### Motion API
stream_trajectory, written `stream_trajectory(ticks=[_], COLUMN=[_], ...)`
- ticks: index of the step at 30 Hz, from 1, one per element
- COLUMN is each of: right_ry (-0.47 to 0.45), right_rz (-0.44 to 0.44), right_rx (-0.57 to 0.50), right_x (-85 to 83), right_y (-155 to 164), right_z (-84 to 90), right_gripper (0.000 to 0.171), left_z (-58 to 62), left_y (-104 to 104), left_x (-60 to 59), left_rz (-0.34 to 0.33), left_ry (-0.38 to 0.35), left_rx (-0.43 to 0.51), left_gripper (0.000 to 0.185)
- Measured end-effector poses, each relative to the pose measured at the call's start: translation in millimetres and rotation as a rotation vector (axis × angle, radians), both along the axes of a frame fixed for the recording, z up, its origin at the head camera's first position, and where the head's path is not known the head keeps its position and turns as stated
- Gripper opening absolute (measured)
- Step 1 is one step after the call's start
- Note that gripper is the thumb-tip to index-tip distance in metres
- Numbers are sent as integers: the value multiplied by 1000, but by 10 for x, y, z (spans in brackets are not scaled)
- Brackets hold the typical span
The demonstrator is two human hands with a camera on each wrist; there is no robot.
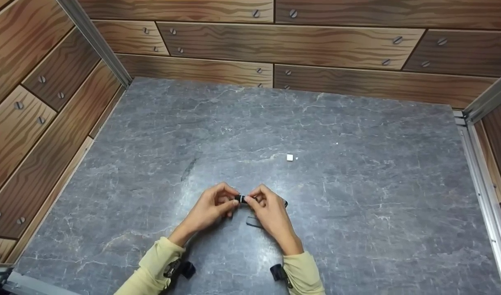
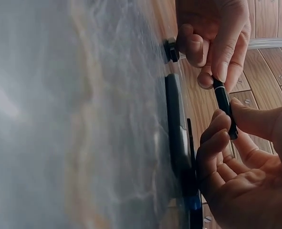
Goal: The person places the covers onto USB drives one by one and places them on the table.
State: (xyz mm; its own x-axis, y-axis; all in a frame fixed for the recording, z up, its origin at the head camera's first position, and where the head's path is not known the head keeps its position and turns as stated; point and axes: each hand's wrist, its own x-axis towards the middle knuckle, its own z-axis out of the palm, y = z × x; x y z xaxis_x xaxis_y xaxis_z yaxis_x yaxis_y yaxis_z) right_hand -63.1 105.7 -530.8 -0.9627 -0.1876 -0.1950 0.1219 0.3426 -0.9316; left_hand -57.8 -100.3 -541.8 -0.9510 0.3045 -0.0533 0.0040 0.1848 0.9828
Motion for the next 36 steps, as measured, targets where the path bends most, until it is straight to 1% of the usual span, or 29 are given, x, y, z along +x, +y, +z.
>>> stream_trajectory(ticks=[5, 8, 13, 17, 23, 28, 36], right_ry=[0, 5, 26, 29, 36, 41, 91], right_rz=[-3, 0, 36, 62, 64, 45, -18], right_rx=[-8, -31, -65, -59, -64, -72, -122], right_x=[15, -7, -28, -42, -74, -93, -129], right_y=[15, 19, 41, 58, 67, 66, 86], right_z=[-10, 2, -16, -26, 3, 64, 160], right_gripper=[13, 15, 18, 22, 23, 21, 14], left_z=[-28, -28, -43, -38, 18, 78, 229], left_y=[34, 49, 55, 49, 39, 58, 116], left_x=[41, 31, 28, 31, 4, -10, -94], left_rz=[42, 56, 58, 46, 42, 58, 56], left_ry=[7, 11, -17, -39, -15, -27, 6], left_rx=[49, 67, 76, 68, 49, 61, 70], left_gripper=[19, 20, 19, 19, 20, 21, 22])
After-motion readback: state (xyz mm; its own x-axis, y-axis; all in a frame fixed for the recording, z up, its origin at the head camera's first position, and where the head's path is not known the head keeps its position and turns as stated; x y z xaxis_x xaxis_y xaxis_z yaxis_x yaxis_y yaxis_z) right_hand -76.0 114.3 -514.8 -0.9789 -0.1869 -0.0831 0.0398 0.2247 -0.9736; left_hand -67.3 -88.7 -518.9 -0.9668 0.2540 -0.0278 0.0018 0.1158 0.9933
